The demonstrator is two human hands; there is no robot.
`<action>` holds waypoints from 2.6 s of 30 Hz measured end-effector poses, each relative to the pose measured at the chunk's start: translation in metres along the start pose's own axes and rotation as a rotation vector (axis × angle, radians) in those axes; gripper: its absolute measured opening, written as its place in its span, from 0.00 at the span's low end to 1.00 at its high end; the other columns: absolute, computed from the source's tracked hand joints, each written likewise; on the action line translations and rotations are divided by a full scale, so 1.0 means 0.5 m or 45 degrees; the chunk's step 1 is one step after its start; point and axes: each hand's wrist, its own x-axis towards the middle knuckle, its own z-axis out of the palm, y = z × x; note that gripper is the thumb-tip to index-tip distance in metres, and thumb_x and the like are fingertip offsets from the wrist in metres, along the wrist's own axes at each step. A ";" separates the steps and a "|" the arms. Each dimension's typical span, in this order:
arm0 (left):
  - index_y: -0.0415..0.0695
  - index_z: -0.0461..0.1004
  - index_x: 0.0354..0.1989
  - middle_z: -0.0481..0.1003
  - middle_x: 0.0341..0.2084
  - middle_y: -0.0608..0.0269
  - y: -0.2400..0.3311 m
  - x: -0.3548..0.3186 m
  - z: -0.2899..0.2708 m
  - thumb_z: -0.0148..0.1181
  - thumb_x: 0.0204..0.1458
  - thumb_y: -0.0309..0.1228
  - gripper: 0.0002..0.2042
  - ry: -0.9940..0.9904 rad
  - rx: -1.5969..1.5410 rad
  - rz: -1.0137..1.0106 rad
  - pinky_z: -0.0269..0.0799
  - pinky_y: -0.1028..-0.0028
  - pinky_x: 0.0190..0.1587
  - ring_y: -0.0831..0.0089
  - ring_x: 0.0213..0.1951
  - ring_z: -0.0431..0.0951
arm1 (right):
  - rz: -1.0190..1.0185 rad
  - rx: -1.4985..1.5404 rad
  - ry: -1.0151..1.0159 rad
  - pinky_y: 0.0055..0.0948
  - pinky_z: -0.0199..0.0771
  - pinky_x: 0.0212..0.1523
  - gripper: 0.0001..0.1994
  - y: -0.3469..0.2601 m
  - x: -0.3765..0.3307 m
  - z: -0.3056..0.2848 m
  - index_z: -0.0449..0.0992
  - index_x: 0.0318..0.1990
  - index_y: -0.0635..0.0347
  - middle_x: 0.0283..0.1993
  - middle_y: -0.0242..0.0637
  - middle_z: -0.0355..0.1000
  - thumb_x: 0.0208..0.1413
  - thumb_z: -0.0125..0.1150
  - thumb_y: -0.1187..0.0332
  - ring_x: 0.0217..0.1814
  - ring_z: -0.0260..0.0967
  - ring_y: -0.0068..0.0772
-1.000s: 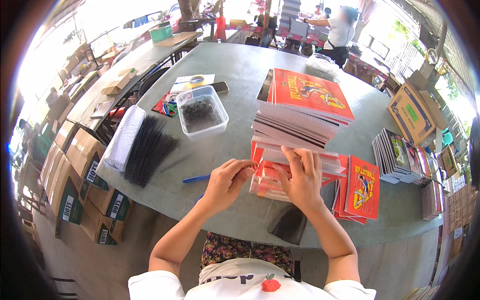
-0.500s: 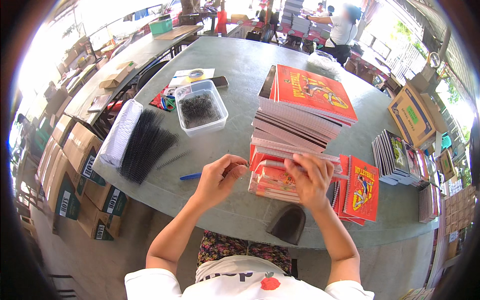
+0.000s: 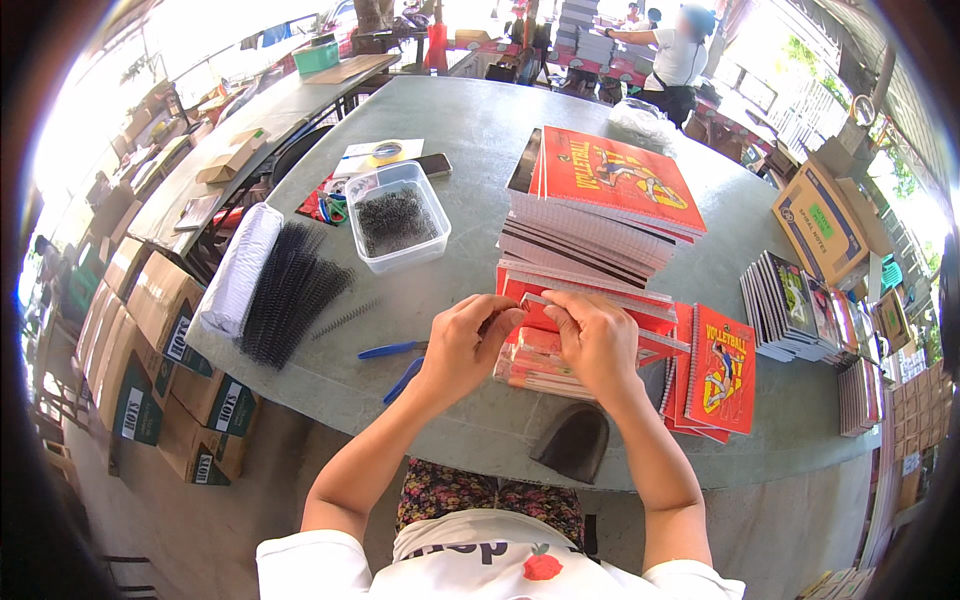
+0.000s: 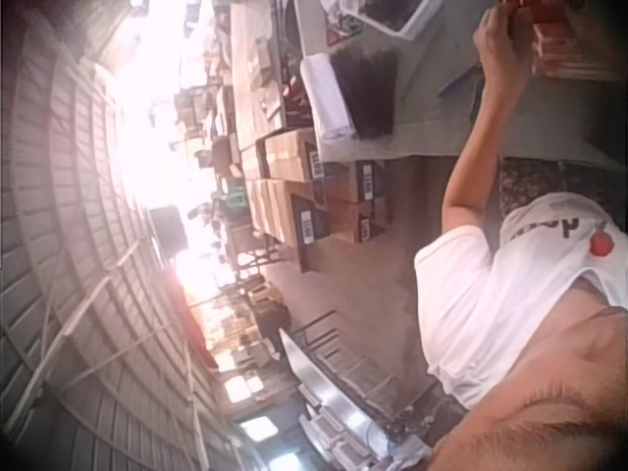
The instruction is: The person threads a plastic spiral through the pre-punched holes of notebook covers and pages, using a small piece of dark material to help grip or rotate the spiral, and trims the excess spiral with pliers.
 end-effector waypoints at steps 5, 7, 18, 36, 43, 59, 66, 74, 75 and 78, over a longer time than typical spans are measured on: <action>0.36 0.74 0.31 0.72 0.17 0.59 0.003 0.001 -0.011 0.58 0.52 0.26 0.05 -0.030 -0.106 -0.267 0.66 0.77 0.24 0.74 0.19 0.70 | -0.009 0.072 -0.061 0.35 0.71 0.30 0.07 -0.010 0.003 0.012 0.77 0.35 0.56 0.28 0.38 0.75 0.47 0.58 0.72 0.30 0.73 0.40; 0.35 0.73 0.29 0.71 0.15 0.61 0.010 0.006 -0.024 0.57 0.52 0.25 0.05 -0.119 -0.194 -0.573 0.65 0.76 0.23 0.74 0.18 0.69 | -0.056 0.076 -0.086 0.35 0.71 0.30 0.06 -0.012 0.011 0.015 0.77 0.34 0.56 0.29 0.39 0.75 0.48 0.58 0.73 0.30 0.73 0.41; 0.42 0.72 0.37 0.73 0.31 0.53 -0.054 0.021 -0.115 0.59 0.51 0.28 0.07 -0.358 0.194 0.166 0.69 0.66 0.33 0.56 0.30 0.74 | -0.161 -0.024 -0.120 0.34 0.70 0.28 0.08 -0.020 0.021 0.018 0.76 0.32 0.56 0.27 0.36 0.74 0.49 0.61 0.62 0.29 0.72 0.41; 0.40 0.68 0.39 0.73 0.36 0.46 -0.015 -0.158 0.159 0.65 0.42 0.33 0.18 -0.628 0.382 -0.043 0.72 0.57 0.37 0.51 0.39 0.74 | 0.128 0.282 -0.385 0.35 0.71 0.30 0.09 -0.020 0.024 0.021 0.71 0.36 0.56 0.32 0.37 0.74 0.49 0.62 0.67 0.32 0.73 0.40; 0.46 0.74 0.43 0.73 0.39 0.52 0.057 -0.104 0.069 0.65 0.41 0.27 0.17 -0.300 0.086 0.123 0.71 0.64 0.42 0.56 0.39 0.73 | -0.025 -0.110 -0.004 0.34 0.70 0.30 0.06 0.035 -0.033 -0.054 0.73 0.31 0.57 0.26 0.38 0.74 0.50 0.61 0.66 0.31 0.73 0.42; 0.46 0.78 0.36 0.74 0.30 0.61 0.045 -0.014 -0.035 0.65 0.38 0.21 0.14 0.201 0.533 0.554 0.69 0.68 0.37 0.63 0.34 0.72 | 0.052 -0.020 -0.195 0.35 0.68 0.32 0.07 0.054 -0.024 -0.091 0.78 0.30 0.55 0.29 0.35 0.76 0.50 0.59 0.64 0.30 0.73 0.38; 0.44 0.77 0.37 0.75 0.30 0.62 0.047 -0.002 -0.007 0.66 0.37 0.22 0.14 -0.041 0.456 0.547 0.69 0.70 0.37 0.65 0.35 0.73 | 0.014 -0.017 -0.084 0.34 0.67 0.31 0.08 0.057 -0.020 -0.088 0.78 0.27 0.55 0.26 0.34 0.75 0.50 0.59 0.62 0.28 0.73 0.39; 0.42 0.77 0.36 0.75 0.29 0.60 0.069 0.018 0.006 0.63 0.39 0.19 0.13 0.019 0.582 0.647 0.69 0.70 0.36 0.66 0.34 0.73 | -0.035 -0.117 -0.047 0.35 0.64 0.29 0.03 0.067 -0.034 -0.086 0.75 0.29 0.54 0.25 0.34 0.74 0.47 0.59 0.68 0.26 0.71 0.38; 0.41 0.76 0.39 0.74 0.31 0.59 0.087 0.039 -0.011 0.63 0.38 0.17 0.16 0.228 0.567 0.607 0.69 0.70 0.36 0.63 0.33 0.72 | -0.038 -0.136 -0.107 0.35 0.65 0.30 0.04 0.069 -0.042 -0.088 0.75 0.30 0.55 0.26 0.35 0.74 0.46 0.58 0.69 0.27 0.72 0.38; 0.41 0.73 0.44 0.72 0.38 0.58 0.057 0.029 0.021 0.63 0.40 0.18 0.19 -0.050 0.663 0.628 0.68 0.70 0.38 0.63 0.32 0.72 | -0.026 -0.105 -0.074 0.38 0.68 0.32 0.06 0.051 -0.037 -0.091 0.75 0.30 0.57 0.29 0.38 0.75 0.53 0.56 0.67 0.31 0.72 0.43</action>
